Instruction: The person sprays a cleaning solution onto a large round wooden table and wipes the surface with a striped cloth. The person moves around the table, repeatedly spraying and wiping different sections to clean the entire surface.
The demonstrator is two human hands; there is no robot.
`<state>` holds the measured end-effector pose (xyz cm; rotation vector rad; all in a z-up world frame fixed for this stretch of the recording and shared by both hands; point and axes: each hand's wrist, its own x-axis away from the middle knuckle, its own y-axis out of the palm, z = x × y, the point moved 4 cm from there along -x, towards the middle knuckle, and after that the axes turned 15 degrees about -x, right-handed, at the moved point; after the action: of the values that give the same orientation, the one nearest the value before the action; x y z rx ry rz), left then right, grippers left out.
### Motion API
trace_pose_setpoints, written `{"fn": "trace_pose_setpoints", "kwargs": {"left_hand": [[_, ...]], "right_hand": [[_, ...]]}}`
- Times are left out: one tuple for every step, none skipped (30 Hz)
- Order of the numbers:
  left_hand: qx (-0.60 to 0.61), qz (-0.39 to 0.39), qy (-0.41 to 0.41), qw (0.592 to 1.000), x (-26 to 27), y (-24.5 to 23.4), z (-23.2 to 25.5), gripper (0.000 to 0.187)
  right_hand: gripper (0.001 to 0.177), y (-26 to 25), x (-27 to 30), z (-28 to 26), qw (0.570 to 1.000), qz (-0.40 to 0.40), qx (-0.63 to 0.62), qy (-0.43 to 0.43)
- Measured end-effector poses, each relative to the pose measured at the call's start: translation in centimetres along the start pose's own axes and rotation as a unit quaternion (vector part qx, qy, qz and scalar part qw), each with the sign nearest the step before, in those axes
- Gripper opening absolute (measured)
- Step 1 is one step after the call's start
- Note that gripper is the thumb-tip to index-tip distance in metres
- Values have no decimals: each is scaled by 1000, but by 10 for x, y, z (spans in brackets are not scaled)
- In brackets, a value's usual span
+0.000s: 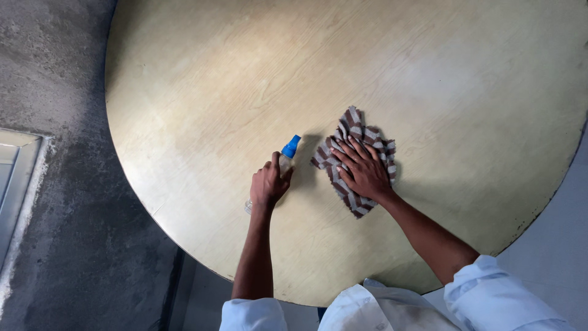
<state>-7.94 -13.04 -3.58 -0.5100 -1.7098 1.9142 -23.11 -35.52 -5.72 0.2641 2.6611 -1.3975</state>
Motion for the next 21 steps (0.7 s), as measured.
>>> {"fn": "trace_pose_setpoints", "kwargs": {"left_hand": [[7,-9,-7,1000,-3,2,-3,53],[14,-18,-14,1000,-4,3,-7,53],[20,-26,-21,999,-6,5,-12,53],[15,-42,-31,999,-9,8,-15,53],[9,-58,-38,998,-14,11,-17,53],[4,-73,-46,996,-17,14,-20,52],[3,-76,-39,996,-21,16,-22,53],[3,-79,-32,996,-24,16,-24,54],[0,-83,-28,996,-25,16,-26,55],[8,-92,-35,995,-25,16,-27,55],[15,-100,-39,994,-24,15,-26,55],[22,-109,-43,993,-25,14,-24,55],[23,-111,-47,992,-23,12,-22,55],[24,-113,-51,992,-21,10,-21,56],[24,-111,-54,992,-22,5,-21,57],[39,-91,-64,993,-20,-1,-23,55],[53,-71,-75,993,-16,-7,-24,54],[68,-51,-85,993,-12,-12,-25,53],[77,-50,-83,992,-11,-15,-24,54],[87,-49,-81,992,-11,-17,-23,55],[96,-47,-82,991,-10,-19,-24,57]], "right_hand": [[54,-1,-5,1,1000,3,-3,0],[54,-2,-9,2,1000,5,-6,0],[53,-3,-13,2,1000,8,-10,0],[53,-3,-17,3,1000,5,-10,0],[54,-4,-22,4,1000,4,-8,1],[54,-4,-27,5,1000,3,-7,2],[54,-5,-32,6,1000,6,-8,2],[53,-6,-38,7,1000,9,-9,2],[53,-5,-45,6,1000,11,-13,1],[53,-5,-50,6,1000,12,-13,0],[53,-5,-55,6,1000,16,-13,1],[54,-6,-61,7,1000,19,-12,2],[54,-4,-63,8,1000,15,-9,5],[54,-3,-66,10,1000,11,-6,8],[54,-2,-72,11,1000,10,-1,9],[54,-1,-75,12,1000,12,-2,8],[55,0,-75,13,1000,13,-2,7],[55,2,-74,13,1000,14,-2,6],[55,3,-73,14,1000,13,8,8],[55,5,-73,14,1000,11,17,10],[55,8,-73,12,1000,9,25,10]]}}
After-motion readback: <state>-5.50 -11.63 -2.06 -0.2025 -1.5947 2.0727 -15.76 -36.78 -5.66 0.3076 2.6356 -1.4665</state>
